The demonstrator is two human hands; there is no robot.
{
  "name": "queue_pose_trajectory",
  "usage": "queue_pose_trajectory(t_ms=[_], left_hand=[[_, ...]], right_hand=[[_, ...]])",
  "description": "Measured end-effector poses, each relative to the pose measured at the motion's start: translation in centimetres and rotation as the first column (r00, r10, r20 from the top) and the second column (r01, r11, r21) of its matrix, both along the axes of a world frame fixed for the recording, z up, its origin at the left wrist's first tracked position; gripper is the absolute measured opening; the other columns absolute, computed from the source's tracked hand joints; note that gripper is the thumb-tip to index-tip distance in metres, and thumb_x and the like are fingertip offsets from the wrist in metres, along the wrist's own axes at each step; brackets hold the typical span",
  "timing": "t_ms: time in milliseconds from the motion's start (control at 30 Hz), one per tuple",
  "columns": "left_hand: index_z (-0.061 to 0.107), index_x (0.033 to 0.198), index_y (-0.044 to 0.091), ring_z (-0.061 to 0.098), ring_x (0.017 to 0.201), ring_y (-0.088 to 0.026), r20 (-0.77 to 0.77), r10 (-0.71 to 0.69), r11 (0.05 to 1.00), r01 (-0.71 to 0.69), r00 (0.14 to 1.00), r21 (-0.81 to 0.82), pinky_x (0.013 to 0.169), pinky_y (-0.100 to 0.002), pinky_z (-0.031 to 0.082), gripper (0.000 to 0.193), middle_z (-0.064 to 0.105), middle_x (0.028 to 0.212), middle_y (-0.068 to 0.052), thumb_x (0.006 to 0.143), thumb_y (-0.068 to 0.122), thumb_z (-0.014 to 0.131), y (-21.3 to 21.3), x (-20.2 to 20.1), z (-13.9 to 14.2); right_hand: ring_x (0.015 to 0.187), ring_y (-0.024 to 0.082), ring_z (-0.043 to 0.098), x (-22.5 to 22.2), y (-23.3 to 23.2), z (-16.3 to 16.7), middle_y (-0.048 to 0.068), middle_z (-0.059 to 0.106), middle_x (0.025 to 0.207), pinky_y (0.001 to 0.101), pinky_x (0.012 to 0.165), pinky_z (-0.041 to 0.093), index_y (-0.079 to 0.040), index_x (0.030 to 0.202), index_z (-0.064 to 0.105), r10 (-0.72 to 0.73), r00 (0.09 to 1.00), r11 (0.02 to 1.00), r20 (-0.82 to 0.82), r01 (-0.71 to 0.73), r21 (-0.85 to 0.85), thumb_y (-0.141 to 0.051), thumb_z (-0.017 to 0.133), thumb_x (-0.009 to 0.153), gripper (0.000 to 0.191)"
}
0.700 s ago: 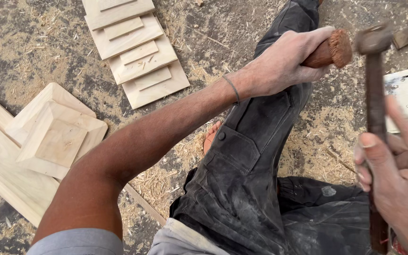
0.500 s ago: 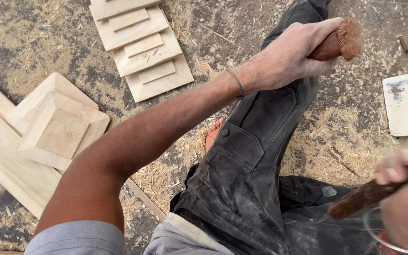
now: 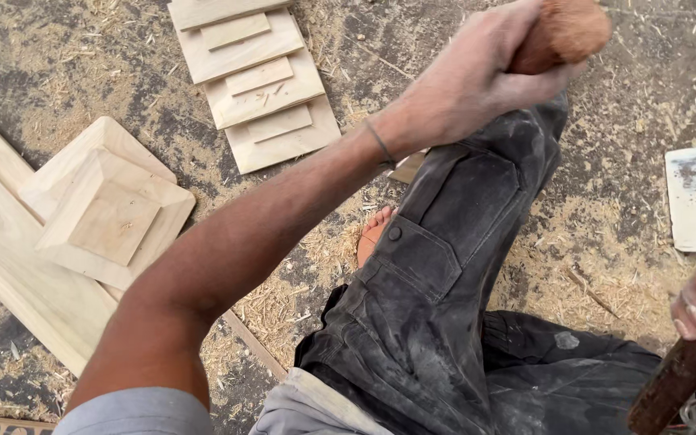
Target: The person sits on the floor holding a wooden mallet head in one hand and a hammer in the other, repeatedly tapping the wooden piece with the hammer, then reaches aside and stacks finished wooden panels on the floor.
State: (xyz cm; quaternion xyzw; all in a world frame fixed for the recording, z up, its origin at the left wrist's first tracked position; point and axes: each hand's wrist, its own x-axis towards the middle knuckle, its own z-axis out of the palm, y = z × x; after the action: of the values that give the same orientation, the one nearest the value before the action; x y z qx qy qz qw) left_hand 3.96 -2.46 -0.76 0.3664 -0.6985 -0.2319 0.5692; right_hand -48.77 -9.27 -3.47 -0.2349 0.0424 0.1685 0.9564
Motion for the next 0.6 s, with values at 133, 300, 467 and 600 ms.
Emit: queue_pose_trajectory(t_ms=[133,300,467,600], left_hand=[[0.052,0.138,0.011,0.078,0.106,-0.019,-0.02,-0.001,0.998,-0.001,1.0,-0.07,0.101,-0.041,0.064,0.048,0.073,0.118,-0.008,0.103,0.034,0.075,-0.9,-1.1,-0.2],[0.048,0.143,0.013,0.076,0.107,-0.021,-0.034,0.013,0.993,-0.017,0.999,-0.116,0.101,-0.043,0.065,0.054,0.072,0.12,-0.007,0.102,0.037,0.074,-1.0,-1.8,-1.7],[0.046,0.146,0.015,0.078,0.11,-0.02,-0.06,-0.046,0.996,0.041,0.997,-0.081,0.105,-0.042,0.065,0.054,0.073,0.122,-0.005,0.105,0.037,0.073,-0.3,-2.0,-2.0],[0.043,0.146,0.011,0.077,0.107,-0.021,-0.028,-0.014,0.987,0.009,1.0,-0.163,0.102,-0.042,0.064,0.06,0.072,0.123,-0.008,0.102,0.036,0.075,0.6,-2.4,-1.4]], right_hand=[[0.099,0.043,0.064,-0.6,3.2,-0.8,0.03,0.061,0.115,0.0673,0.082,0.055,-0.001,0.143,0.051,-0.361,0.932,0.892,0.023,0.353,-0.284,-0.03,0.04,0.117,0.04],[0.069,0.027,0.054,-6.1,10.6,-4.0,0.021,0.056,0.087,0.0541,0.059,0.054,0.004,0.122,0.059,-0.881,0.472,0.249,-0.001,0.462,-0.851,-0.036,0.038,0.129,0.046],[0.064,0.022,0.051,-2.9,12.2,-3.7,0.016,0.053,0.08,0.0463,0.055,0.048,0.002,0.112,0.058,-0.93,0.353,-0.019,0.099,0.222,-0.975,-0.038,0.04,0.129,0.047],[0.06,0.019,0.049,5.6,14.4,-0.3,0.012,0.052,0.077,0.0401,0.051,0.045,0.0,0.106,0.058,-0.92,0.373,-0.159,0.121,-0.073,-0.985,-0.038,0.043,0.128,0.047]])
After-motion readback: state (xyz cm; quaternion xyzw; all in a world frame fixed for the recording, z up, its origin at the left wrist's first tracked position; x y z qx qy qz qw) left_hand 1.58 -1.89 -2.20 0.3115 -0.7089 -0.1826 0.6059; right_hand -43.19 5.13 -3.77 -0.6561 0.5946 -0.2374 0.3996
